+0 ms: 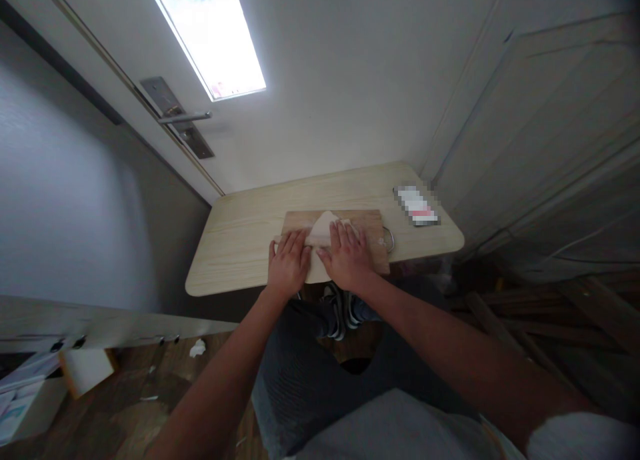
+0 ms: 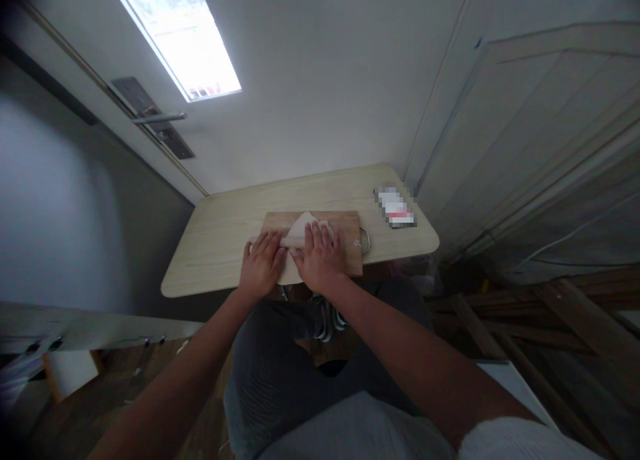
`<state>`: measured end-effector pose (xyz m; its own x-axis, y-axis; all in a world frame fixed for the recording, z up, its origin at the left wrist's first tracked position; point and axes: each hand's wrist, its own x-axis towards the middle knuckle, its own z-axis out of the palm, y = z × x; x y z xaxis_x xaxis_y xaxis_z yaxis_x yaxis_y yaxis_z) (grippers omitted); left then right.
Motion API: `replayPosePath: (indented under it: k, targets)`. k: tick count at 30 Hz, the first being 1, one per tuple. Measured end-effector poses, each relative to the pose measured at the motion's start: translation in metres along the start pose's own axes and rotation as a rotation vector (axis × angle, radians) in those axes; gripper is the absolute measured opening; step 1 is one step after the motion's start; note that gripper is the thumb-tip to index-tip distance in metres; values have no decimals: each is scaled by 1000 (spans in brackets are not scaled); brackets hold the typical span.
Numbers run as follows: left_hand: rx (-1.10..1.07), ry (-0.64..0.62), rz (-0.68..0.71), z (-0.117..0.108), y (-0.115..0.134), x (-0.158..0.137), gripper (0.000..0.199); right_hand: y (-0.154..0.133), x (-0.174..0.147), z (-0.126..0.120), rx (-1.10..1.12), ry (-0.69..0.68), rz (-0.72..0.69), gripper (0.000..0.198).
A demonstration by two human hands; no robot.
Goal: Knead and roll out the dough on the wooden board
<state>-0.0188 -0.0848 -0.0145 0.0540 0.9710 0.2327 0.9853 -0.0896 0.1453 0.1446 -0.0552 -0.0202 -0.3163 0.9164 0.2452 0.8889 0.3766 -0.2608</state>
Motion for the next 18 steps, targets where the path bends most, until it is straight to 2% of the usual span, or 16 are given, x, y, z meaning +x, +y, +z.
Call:
replayPosePath:
  k: [8,18]
  targets:
    - [-20,-8,-44,-6,3,-25,51,-3,-29,-3,13,-7,-63,70]
    - [-55,79,-94,-3,8,-49,47,-7,-55,-8,46,1,-105,69]
